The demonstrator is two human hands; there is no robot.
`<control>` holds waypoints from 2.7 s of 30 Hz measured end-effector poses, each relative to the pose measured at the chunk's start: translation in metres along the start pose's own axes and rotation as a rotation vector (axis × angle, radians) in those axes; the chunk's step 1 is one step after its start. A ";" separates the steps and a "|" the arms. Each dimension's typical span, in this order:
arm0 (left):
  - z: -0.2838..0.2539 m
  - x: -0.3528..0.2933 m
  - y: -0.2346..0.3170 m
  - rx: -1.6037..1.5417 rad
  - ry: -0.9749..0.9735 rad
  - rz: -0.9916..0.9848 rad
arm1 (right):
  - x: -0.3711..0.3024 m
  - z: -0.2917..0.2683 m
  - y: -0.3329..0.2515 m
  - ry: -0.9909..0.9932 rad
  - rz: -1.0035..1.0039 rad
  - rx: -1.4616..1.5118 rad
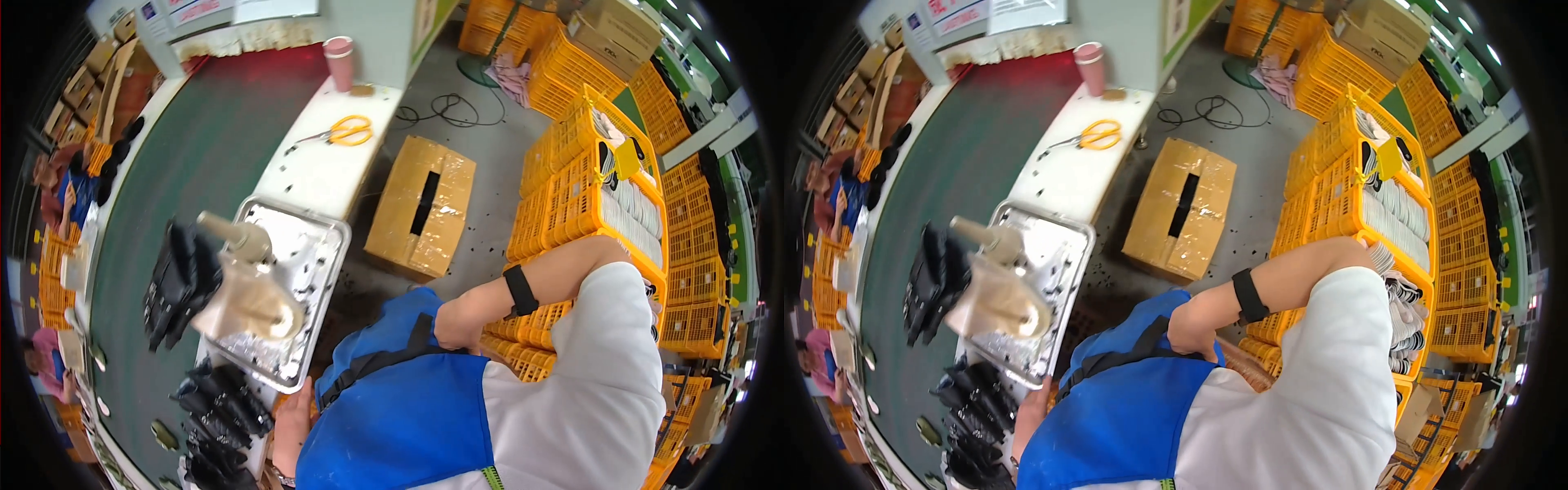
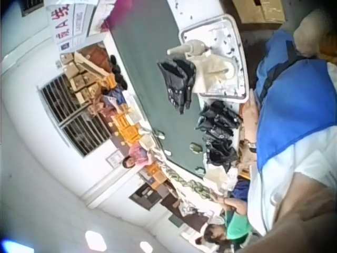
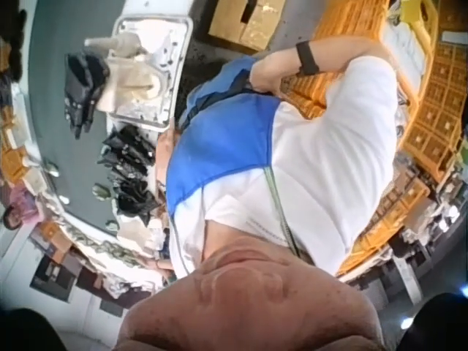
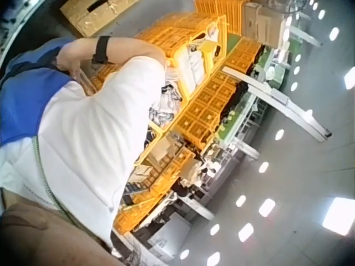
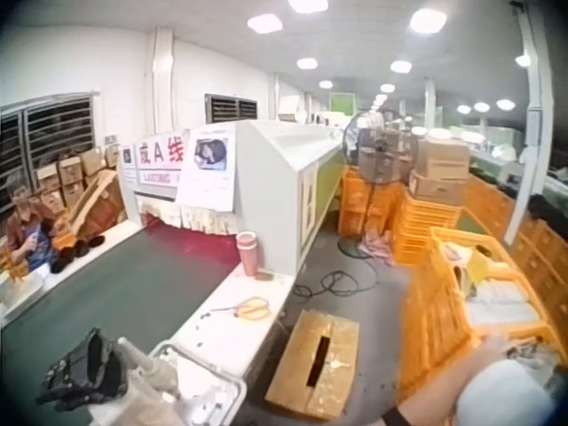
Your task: Apply glue to the edges of black boots and organize them during manufacturing.
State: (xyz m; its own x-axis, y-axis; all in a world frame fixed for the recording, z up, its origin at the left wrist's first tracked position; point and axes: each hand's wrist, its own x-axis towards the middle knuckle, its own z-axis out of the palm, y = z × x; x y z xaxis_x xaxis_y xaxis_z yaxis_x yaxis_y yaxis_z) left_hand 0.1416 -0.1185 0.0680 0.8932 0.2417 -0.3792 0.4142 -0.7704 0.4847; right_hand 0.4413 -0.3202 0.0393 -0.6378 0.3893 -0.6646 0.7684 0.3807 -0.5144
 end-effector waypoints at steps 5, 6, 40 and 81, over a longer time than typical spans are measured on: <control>-0.038 0.123 0.123 -0.070 0.115 0.249 | -0.078 0.059 0.046 0.088 -0.003 0.156; -0.041 0.144 0.141 -0.099 0.119 0.309 | -0.089 0.070 0.051 0.102 -0.007 0.183; 0.266 0.465 0.149 -0.205 -0.728 0.152 | 0.182 0.343 0.537 0.615 1.002 0.078; 0.322 0.699 -0.084 0.067 0.411 -0.570 | 0.055 0.443 0.653 1.837 0.943 2.183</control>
State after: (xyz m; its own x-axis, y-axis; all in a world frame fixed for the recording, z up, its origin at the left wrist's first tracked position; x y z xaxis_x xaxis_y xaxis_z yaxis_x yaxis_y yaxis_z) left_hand 0.6749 -0.0750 -0.4915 0.5392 0.8116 -0.2251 0.8376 -0.4888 0.2440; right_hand 0.9313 -0.4217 -0.5733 0.6935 0.0651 -0.7175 -0.7009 -0.1697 -0.6928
